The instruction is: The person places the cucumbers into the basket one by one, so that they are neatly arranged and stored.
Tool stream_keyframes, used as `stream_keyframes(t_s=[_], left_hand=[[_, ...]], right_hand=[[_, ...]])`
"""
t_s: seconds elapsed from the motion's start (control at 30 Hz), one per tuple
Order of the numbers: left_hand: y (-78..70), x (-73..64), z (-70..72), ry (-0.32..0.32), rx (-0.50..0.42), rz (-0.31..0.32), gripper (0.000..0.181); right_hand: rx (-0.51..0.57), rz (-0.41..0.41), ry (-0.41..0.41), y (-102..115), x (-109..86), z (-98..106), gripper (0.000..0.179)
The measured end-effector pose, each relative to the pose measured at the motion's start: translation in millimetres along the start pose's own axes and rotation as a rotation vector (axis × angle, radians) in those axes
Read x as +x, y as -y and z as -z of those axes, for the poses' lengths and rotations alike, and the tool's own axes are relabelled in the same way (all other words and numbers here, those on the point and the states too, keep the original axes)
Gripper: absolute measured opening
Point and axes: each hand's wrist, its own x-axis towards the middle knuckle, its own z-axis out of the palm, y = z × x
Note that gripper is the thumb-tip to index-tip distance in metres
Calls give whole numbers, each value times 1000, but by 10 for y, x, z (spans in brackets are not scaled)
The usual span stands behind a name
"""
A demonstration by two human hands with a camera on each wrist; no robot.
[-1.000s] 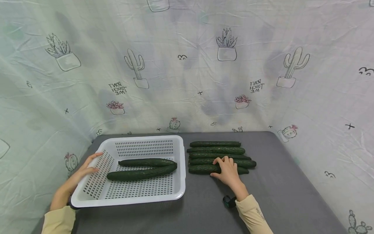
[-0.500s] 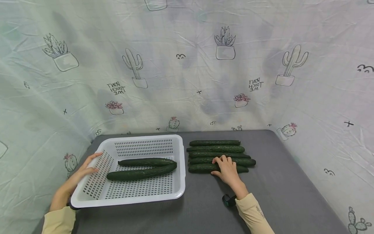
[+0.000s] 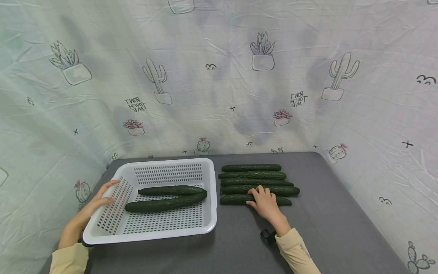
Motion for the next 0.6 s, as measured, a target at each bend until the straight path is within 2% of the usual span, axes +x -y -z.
stream_keyframes(t_s=[0.13, 0.37, 0.6], left_hand=[[8, -1, 0, 0, 8, -6, 62], [-2, -13, 3, 5, 10, -13, 62], [-2, -11, 7, 10, 0, -19, 62]], right_hand=[[-14, -10, 23, 37, -14, 16, 30], [-6, -96, 158, 80, -2, 74, 29], [51, -122, 195, 76, 10, 73, 33]])
